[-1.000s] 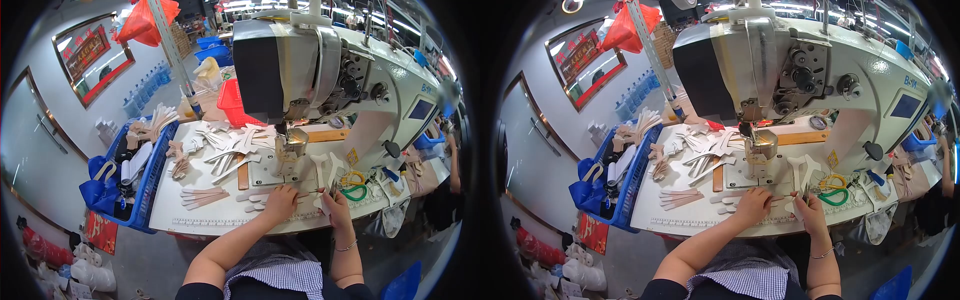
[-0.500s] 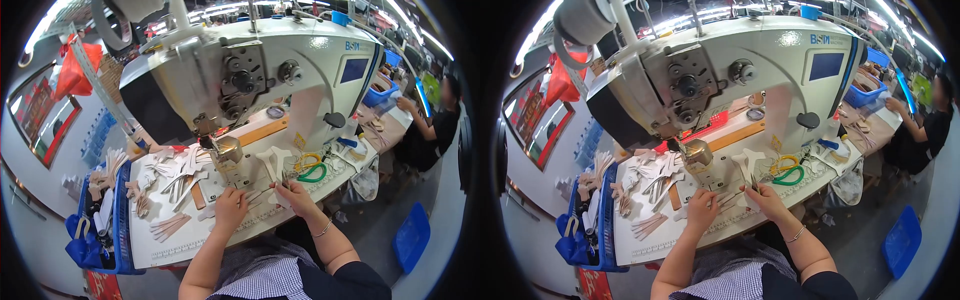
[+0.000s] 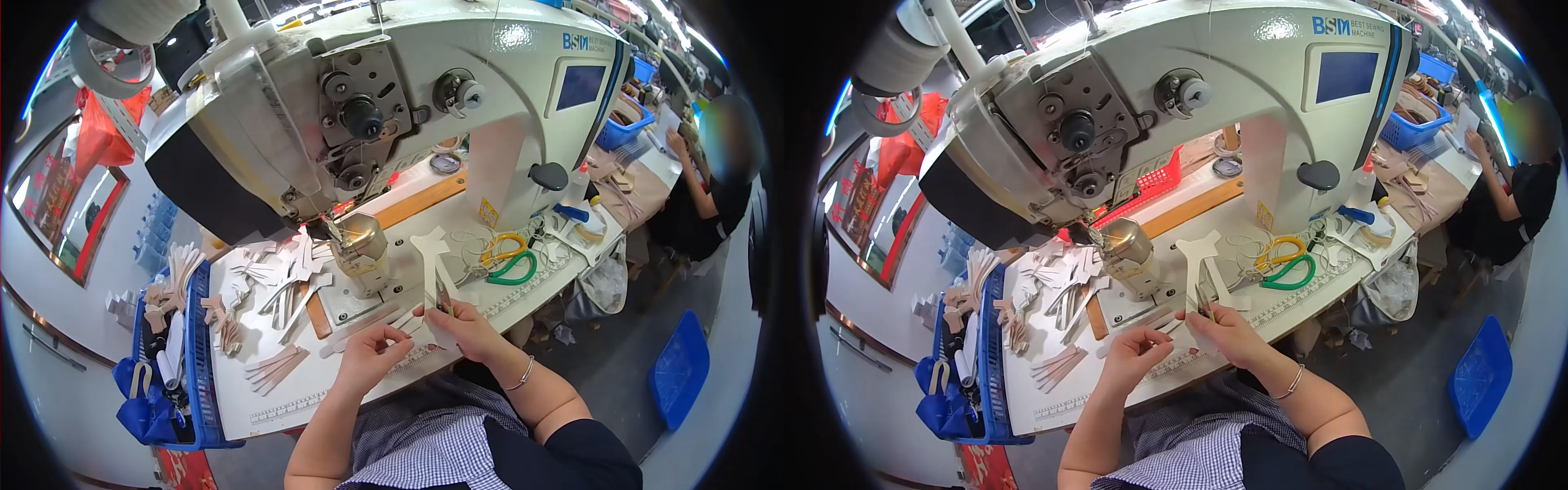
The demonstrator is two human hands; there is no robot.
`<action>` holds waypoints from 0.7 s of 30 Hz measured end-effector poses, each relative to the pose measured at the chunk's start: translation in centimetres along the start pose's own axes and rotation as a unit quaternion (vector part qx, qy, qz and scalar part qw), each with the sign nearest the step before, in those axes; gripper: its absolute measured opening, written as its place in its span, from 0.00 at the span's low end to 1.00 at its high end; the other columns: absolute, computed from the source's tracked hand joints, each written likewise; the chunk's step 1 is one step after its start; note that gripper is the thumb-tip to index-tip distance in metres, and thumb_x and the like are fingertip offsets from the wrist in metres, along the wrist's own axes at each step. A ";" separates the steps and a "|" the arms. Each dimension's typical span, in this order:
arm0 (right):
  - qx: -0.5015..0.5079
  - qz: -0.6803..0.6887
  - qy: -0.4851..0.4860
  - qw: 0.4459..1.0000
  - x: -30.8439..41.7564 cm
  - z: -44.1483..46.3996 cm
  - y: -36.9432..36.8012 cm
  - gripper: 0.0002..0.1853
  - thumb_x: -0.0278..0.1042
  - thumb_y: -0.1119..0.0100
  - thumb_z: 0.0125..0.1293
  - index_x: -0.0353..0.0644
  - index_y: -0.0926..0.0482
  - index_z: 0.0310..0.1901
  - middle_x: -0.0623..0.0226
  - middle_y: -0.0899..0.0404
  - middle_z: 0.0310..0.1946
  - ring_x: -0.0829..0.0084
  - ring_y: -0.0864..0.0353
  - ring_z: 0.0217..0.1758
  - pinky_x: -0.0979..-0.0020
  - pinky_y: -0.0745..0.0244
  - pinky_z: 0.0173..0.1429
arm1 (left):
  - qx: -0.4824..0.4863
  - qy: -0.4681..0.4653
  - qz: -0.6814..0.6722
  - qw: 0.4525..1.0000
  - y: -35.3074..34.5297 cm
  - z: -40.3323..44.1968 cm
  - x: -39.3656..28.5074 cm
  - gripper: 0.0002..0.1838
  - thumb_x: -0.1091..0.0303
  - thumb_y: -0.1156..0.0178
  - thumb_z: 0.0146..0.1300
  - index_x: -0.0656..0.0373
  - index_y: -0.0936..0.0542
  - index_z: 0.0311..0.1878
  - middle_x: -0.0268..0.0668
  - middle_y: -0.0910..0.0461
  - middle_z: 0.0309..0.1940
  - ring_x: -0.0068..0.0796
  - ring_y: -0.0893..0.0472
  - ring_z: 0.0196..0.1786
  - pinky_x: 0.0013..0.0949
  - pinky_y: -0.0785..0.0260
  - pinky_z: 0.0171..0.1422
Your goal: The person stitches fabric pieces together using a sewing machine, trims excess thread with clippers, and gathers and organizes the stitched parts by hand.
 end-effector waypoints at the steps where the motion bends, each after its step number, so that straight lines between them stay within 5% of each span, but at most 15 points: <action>1: 0.012 -0.004 0.008 1.000 0.1 0.1 -0.2 0.15 0.37 0.51 0.72 0.39 0.25 0.53 0.69 0.22 0.37 0.81 0.23 0.35 0.75 0.22 0.37 | 0.003 -0.012 -0.031 0.999 -0.3 0.1 -0.1 0.07 0.70 0.34 0.55 0.62 0.20 0.33 0.27 0.22 0.25 0.10 0.30 0.24 0.17 0.38 0.29; 5: 0.018 -0.027 0.008 0.999 0.5 0.0 -0.4 0.15 0.37 0.51 0.72 0.39 0.25 0.53 0.70 0.22 0.38 0.81 0.23 0.36 0.76 0.22 0.39 | 0.014 0.020 -0.058 0.998 -0.4 0.3 0.4 0.05 0.75 0.34 0.55 0.63 0.21 0.34 0.32 0.20 0.34 0.14 0.25 0.32 0.19 0.32 0.38; 11: 0.034 -0.060 0.015 0.997 0.0 0.4 -0.5 0.14 0.36 0.53 0.73 0.41 0.24 0.54 0.70 0.23 0.41 0.82 0.24 0.41 0.77 0.24 0.45 | -0.001 0.002 -0.056 0.998 -0.5 0.5 0.8 0.05 0.76 0.35 0.55 0.63 0.23 0.31 0.33 0.20 0.34 0.15 0.25 0.33 0.19 0.32 0.38; 14: 0.037 -0.039 0.028 0.998 0.4 0.3 -0.6 0.14 0.32 0.46 0.69 0.40 0.24 0.54 0.70 0.22 0.40 0.82 0.22 0.41 0.77 0.25 0.46 | 0.002 -0.010 -0.076 0.997 -0.5 0.5 1.1 0.05 0.76 0.35 0.55 0.62 0.23 0.31 0.34 0.20 0.34 0.15 0.25 0.33 0.20 0.32 0.38; 16: 0.056 -0.160 0.047 0.984 0.9 -0.1 -0.8 0.18 0.27 0.37 0.61 0.39 0.24 0.53 0.71 0.20 0.37 0.81 0.21 0.39 0.77 0.25 0.46 | 0.003 -0.016 -0.065 0.998 -0.5 0.3 0.8 0.05 0.76 0.35 0.55 0.62 0.23 0.31 0.33 0.21 0.33 0.15 0.25 0.33 0.20 0.32 0.38; 21: 0.034 -0.175 0.059 0.982 1.3 0.1 -0.9 0.21 0.25 0.33 0.56 0.37 0.24 0.52 0.71 0.19 0.34 0.82 0.20 0.36 0.78 0.25 0.45 | 0.002 -0.050 0.016 0.999 -0.4 0.1 0.5 0.05 0.72 0.36 0.58 0.62 0.22 0.34 0.27 0.22 0.31 0.12 0.26 0.33 0.19 0.34 0.36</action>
Point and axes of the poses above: each hand's wrist, its own z-axis towards the middle knuckle, its own y-axis out of the back of the hand, x = y × z, the point moved 6 cm from there along z, towards the middle knuckle
